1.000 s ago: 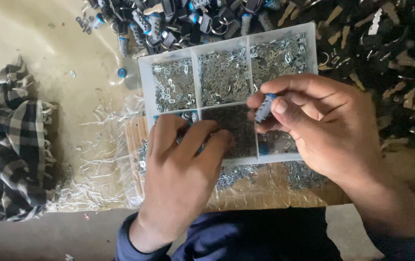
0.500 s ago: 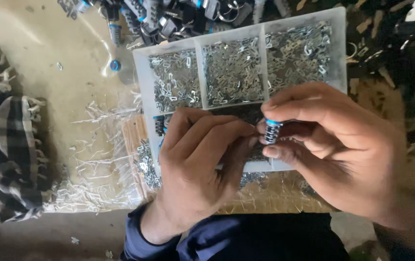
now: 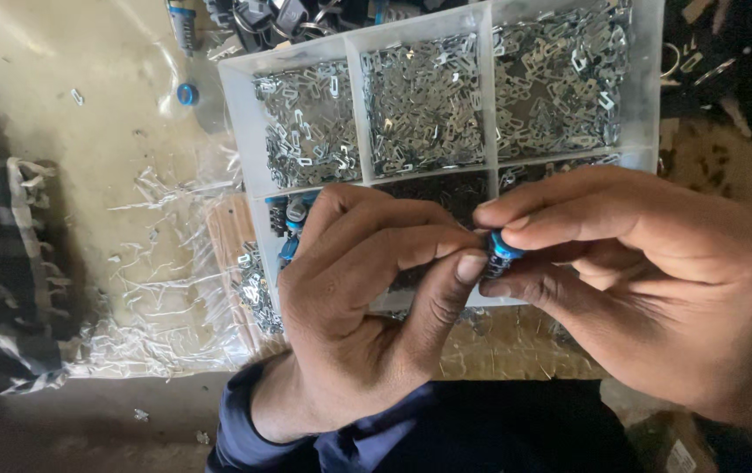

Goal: The person assembles small metal hardware components at a workbench. They pick tiny metal parts such as springs and pins from a compartment box, insert them into a small metal barrel body held in the other hand, press the parts into place, and set finished assemblies aside, repeating the cycle.

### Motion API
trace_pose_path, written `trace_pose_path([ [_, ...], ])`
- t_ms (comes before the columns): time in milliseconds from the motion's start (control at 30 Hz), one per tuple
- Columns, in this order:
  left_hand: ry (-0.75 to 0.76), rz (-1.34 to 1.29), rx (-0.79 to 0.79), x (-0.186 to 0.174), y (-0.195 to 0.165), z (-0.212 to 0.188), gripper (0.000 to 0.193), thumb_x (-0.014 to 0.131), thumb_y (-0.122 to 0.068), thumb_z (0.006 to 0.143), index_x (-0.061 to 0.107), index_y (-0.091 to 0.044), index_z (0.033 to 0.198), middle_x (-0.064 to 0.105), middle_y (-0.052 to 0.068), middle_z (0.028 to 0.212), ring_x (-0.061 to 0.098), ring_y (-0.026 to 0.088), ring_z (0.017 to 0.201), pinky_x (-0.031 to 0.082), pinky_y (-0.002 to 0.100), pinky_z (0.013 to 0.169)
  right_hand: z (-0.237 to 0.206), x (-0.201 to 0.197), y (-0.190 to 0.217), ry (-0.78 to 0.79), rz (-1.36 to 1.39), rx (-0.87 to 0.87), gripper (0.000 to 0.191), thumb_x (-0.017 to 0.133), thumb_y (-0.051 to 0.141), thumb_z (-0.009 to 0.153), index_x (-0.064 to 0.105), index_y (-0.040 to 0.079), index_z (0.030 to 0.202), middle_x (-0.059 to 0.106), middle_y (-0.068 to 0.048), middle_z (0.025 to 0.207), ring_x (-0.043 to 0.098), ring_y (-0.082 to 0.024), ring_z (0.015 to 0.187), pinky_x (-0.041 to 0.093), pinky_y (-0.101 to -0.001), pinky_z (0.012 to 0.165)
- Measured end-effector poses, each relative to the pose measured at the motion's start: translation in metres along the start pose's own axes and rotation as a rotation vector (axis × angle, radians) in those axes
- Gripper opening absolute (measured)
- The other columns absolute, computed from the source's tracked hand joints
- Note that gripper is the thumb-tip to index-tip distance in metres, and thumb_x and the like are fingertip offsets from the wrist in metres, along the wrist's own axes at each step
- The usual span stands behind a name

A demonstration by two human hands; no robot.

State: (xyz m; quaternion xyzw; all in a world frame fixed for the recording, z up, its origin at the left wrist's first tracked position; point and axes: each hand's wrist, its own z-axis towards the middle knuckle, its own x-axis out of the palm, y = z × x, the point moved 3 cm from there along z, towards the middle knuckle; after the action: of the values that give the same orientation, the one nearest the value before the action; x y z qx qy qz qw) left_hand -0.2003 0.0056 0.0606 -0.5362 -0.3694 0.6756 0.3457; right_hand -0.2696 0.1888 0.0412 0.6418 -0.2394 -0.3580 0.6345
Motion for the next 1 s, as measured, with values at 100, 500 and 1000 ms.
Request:
trace_pose_path([
  [100,0.005,0.041,0.035,0.0004,0.0013,-0.0004,0.009,0.082,-0.011,0.095,0.075,-0.007,0.101,0.075,0.005,0.101,0.064,0.017,0.088,0.050,0.028,0.081,0.0016,0.0013,0.0005,0.024,-0.015,-0.014,0.025,0.071,-0.006,0.088,0.061,-0.007,0.110,0.066,-0.023,0.123,0.077,-0.025,0.109,0.067,-0.0282,0.087],
  [500,0.004,-0.021,0.002,0.0023,0.0077,-0.0061,0.014,0.084,-0.016,0.094,0.078,-0.008,0.104,0.077,0.004,0.096,0.067,0.014,0.084,0.052,0.026,0.074,0.0008,0.0007,0.0015,0.020,-0.056,-0.016,0.031,0.070,-0.007,0.088,0.059,-0.005,0.117,0.062,-0.022,0.128,0.075,-0.026,0.114,0.066,-0.0288,0.091],
  [1000,0.030,0.024,0.027,0.0028,0.0032,-0.0022,0.014,0.084,-0.012,0.094,0.076,-0.007,0.105,0.076,0.006,0.103,0.070,0.017,0.092,0.055,0.027,0.081,-0.0003,-0.0016,-0.0012,0.037,-0.035,0.005,0.031,0.069,-0.007,0.087,0.057,-0.005,0.116,0.062,-0.022,0.128,0.075,-0.026,0.115,0.066,-0.0304,0.093],
])
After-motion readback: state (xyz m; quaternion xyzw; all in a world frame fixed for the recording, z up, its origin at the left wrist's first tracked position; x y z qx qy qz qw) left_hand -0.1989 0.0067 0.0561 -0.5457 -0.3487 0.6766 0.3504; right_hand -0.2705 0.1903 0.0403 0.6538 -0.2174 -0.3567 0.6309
